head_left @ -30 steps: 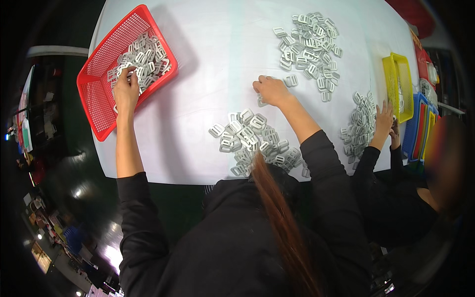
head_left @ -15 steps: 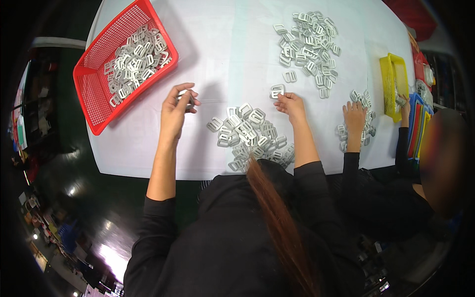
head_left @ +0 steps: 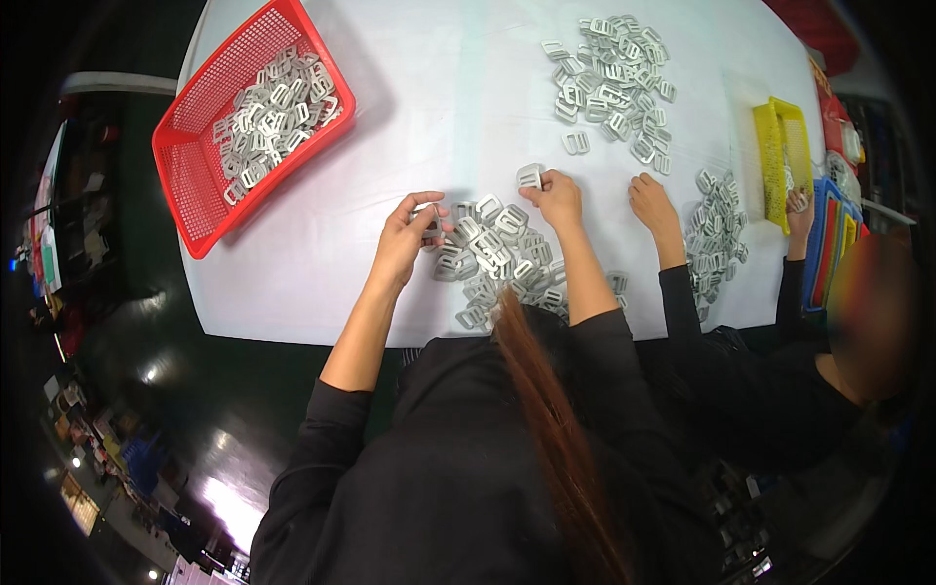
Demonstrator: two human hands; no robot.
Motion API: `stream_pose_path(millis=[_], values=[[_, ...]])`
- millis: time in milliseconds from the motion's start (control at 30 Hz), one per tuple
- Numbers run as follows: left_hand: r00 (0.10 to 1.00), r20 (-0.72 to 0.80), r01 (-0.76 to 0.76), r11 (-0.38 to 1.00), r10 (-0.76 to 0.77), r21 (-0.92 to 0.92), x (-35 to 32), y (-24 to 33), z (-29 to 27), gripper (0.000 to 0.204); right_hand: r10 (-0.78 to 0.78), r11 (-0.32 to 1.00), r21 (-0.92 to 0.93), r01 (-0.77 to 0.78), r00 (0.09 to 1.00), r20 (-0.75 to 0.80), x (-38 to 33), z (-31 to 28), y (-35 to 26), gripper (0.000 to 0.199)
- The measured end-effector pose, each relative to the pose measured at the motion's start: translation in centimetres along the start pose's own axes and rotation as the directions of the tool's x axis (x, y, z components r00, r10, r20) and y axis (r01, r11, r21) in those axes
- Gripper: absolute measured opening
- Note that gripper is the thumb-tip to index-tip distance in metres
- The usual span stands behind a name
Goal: The person sorts small white plastic clips from a pile on a white table into a red basket. They pick up clips by hand, inspect them, and place them into the basket while another person works nearby.
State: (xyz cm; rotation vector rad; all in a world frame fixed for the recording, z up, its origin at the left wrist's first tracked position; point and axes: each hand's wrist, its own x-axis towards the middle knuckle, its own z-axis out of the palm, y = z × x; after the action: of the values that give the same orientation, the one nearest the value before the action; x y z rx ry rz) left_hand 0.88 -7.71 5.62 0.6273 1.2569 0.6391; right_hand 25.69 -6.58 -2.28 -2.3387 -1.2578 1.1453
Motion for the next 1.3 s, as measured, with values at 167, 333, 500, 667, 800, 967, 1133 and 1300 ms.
stream_pose_path(millis=[167, 333, 500, 667, 800, 967, 1133, 1300], values=[[0.999, -0.03, 0.012, 1.0, -0.012, -0.02, 0.3, -0.8, -1.3, 0.021, -0.316, 0.937, -0.039, 0.346, 0.891, 0.326, -1.7, -1.9, -1.2, 0.026], [0.999, -0.029, 0.04, 0.999, -0.04, 0.008, 0.7, -1.2, -1.3, 0.022, -0.378, 0.926, 0.209, 0.316, 0.802, 0.462, -0.3, -0.9, -2.1, 0.023], [0.972, 0.087, -0.206, 0.622, 0.217, 0.755, 2.5, -2.6, -0.9, 0.025, -0.195, 0.935, 0.355, 0.013, 0.855, 0.481, -0.3, 0.4, -1.1, 0.025], [0.793, 0.465, -0.487, -0.05, 0.394, 0.872, 4.2, -3.9, 3.7, 0.032, -0.157, 0.839, 0.543, -0.043, 0.935, 0.318, -0.9, 0.9, 2.2, 0.021], [0.819, 0.451, -0.417, -0.172, 0.354, 0.892, 6.2, -3.8, 5.9, 0.032, -0.026, 0.816, 0.566, -0.116, 0.971, 0.238, -1.4, -0.2, 1.1, 0.025], [0.897, 0.154, -0.219, 0.113, 0.415, 0.969, 6.1, -2.9, 6.2, 0.029, -0.085, 0.985, 0.16, 0.067, 0.99, 0.109, -1.0, 1.3, -0.3, 0.025], [0.914, 0.036, -0.242, 0.474, 0.404, 0.846, 6.7, -2.3, 1.3, 0.025, -0.222, 0.961, -0.234, 0.146, 0.913, -0.341, 3.1, -3.1, -0.6, 0.028], [0.999, 0.022, 0.031, 0.96, -0.038, 0.279, 5.8, 0.0, 2.1, 0.027, -0.395, 0.831, -0.46, 0.314, 0.914, -0.09, 7.0, -7.9, 1.2, 0.028]])
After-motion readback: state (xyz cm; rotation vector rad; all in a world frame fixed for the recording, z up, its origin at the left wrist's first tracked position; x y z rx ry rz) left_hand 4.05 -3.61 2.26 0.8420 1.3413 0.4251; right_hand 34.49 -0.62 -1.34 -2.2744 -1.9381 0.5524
